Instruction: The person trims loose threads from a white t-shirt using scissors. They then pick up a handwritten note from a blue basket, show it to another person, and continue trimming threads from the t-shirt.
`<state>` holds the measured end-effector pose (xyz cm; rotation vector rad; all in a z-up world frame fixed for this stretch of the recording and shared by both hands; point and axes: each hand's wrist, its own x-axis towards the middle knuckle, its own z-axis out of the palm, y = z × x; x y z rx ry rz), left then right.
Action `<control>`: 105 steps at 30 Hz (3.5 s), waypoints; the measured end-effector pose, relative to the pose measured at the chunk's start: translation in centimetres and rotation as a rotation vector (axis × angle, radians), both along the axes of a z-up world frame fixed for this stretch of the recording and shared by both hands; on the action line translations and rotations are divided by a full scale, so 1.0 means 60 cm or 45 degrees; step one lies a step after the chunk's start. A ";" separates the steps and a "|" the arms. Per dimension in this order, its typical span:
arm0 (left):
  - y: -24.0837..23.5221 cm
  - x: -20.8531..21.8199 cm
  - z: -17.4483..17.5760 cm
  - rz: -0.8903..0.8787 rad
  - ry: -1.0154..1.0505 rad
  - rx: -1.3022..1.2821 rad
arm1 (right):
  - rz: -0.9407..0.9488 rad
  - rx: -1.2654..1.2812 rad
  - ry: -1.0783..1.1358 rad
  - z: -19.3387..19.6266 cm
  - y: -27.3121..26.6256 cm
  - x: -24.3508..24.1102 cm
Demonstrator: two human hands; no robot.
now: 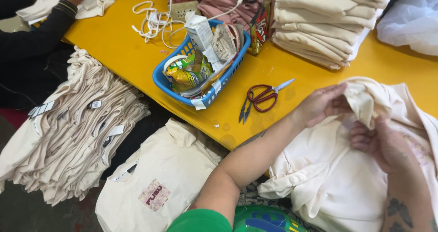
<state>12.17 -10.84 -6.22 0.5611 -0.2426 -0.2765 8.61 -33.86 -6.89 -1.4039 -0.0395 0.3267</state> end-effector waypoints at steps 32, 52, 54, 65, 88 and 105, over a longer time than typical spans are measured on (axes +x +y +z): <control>-0.036 0.006 -0.045 0.107 0.169 0.134 | -0.073 0.871 -0.069 0.074 0.046 -0.041; -0.028 -0.014 -0.019 -0.033 -0.027 0.183 | -0.091 0.569 -0.198 0.073 0.039 -0.037; -0.030 -0.003 -0.034 0.001 -0.016 0.145 | -0.075 0.631 -0.176 0.039 0.026 -0.017; -0.031 0.030 -0.077 0.005 -0.030 -0.259 | 0.034 0.539 -0.125 -0.042 -0.008 0.023; -0.023 -0.008 -0.026 0.083 0.012 0.189 | -0.023 0.498 -0.131 0.006 0.016 -0.005; -0.026 -0.016 -0.025 0.022 -0.049 0.154 | -0.108 0.668 -0.092 0.042 0.029 -0.019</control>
